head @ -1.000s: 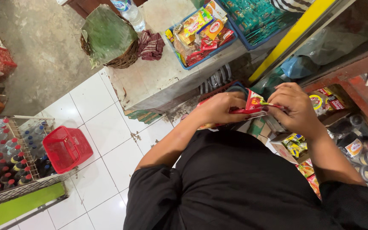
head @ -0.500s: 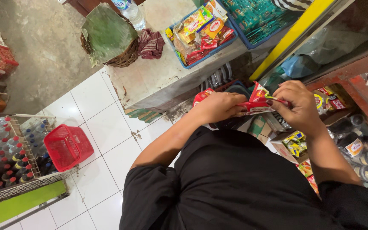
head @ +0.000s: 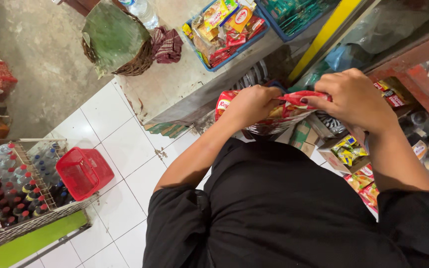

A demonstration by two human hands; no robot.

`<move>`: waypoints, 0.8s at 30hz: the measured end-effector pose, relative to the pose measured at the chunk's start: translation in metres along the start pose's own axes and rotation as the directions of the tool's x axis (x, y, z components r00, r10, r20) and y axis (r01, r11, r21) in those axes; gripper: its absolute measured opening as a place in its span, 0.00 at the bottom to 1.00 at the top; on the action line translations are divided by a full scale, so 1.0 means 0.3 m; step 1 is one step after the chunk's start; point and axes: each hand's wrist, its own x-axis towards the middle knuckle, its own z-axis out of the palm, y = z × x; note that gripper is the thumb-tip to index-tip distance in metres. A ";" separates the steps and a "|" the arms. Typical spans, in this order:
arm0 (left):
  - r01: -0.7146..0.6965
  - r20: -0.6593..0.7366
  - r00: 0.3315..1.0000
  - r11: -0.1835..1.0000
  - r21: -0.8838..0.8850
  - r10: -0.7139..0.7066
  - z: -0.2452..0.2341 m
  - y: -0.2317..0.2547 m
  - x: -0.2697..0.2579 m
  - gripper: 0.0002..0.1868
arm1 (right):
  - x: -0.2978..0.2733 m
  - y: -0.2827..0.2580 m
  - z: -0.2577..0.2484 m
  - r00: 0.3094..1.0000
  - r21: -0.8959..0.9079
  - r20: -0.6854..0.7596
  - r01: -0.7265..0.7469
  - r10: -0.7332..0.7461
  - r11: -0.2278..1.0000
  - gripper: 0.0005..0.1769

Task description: The person stands in a small shop and unpacks a large plastic-wrapped bundle of red snack packets. They tear open the outer packaging and separate the individual packets, placing them onto a nearby shelf. The task involves repetitive tearing and placing motions.

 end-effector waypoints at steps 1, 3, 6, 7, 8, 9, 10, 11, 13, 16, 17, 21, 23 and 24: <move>0.004 0.021 1.000 1.000 0.019 -0.004 0.001 0.001 0.002 0.09 | 0.010 -0.006 -0.002 0.999 -0.050 0.045 -0.019 0.021 0.999 0.22; 0.011 0.065 0.998 0.998 0.056 -0.014 0.002 0.001 0.003 0.08 | 0.030 -0.021 0.004 0.992 -0.027 -0.066 0.103 -0.105 0.994 0.25; -0.017 0.018 1.000 1.000 0.013 0.017 0.003 0.004 0.003 0.10 | 0.086 -0.017 0.018 0.966 0.129 -0.018 0.260 -0.259 0.957 0.22; -0.019 0.009 1.000 1.000 0.008 0.019 0.004 0.007 0.004 0.10 | 0.099 -0.015 0.022 0.950 0.205 0.028 0.299 -0.311 0.932 0.19; -0.021 0.001 1.000 1.000 0.003 0.021 0.005 0.011 0.003 0.09 | 0.097 -0.019 0.026 0.957 0.213 0.020 0.280 -0.290 0.936 0.20; -0.020 -0.011 1.000 1.000 -0.001 0.020 0.005 0.013 0.003 0.09 | 0.097 -0.028 0.033 0.962 0.221 0.014 0.263 -0.273 0.939 0.22; -0.025 -0.001 1.000 1.000 -0.003 0.025 0.004 0.014 0.007 0.09 | 0.098 -0.033 0.038 0.967 0.229 0.007 0.247 -0.255 0.942 0.23; -0.026 0.008 1.000 1.000 -0.006 0.026 0.006 0.015 0.009 0.10 | 0.100 -0.036 0.046 0.967 0.177 0.001 0.252 -0.256 0.951 0.20; -0.037 0.012 0.999 0.999 -0.018 0.038 0.003 0.017 0.011 0.10 | 0.108 -0.040 0.072 0.966 0.068 -0.014 0.259 -0.259 0.963 0.14; -0.044 0.050 0.998 0.999 -0.018 0.045 -0.007 0.024 0.009 0.10 | 0.110 -0.021 0.095 0.935 0.096 -0.041 0.355 -0.352 0.930 0.10; -0.031 0.099 0.995 1.000 0.003 0.030 -0.012 0.025 0.007 0.10 | 0.105 -0.012 0.098 0.931 0.144 -0.022 0.363 -0.364 0.920 0.09; -0.121 0.197 0.973 0.993 -0.013 0.121 -0.026 0.015 0.007 0.10 | 0.107 0.011 0.098 0.922 0.335 0.018 0.359 -0.387 0.871 0.07; -0.107 0.225 0.969 0.994 -0.003 0.105 -0.022 0.010 0.006 0.10 | 0.111 0.022 0.099 0.921 0.395 0.016 0.352 -0.390 0.848 0.07; -0.100 0.240 0.966 0.995 0.003 0.097 -0.021 0.007 0.007 0.10 | 0.114 0.027 0.102 0.919 0.408 0.012 0.356 -0.395 0.841 0.06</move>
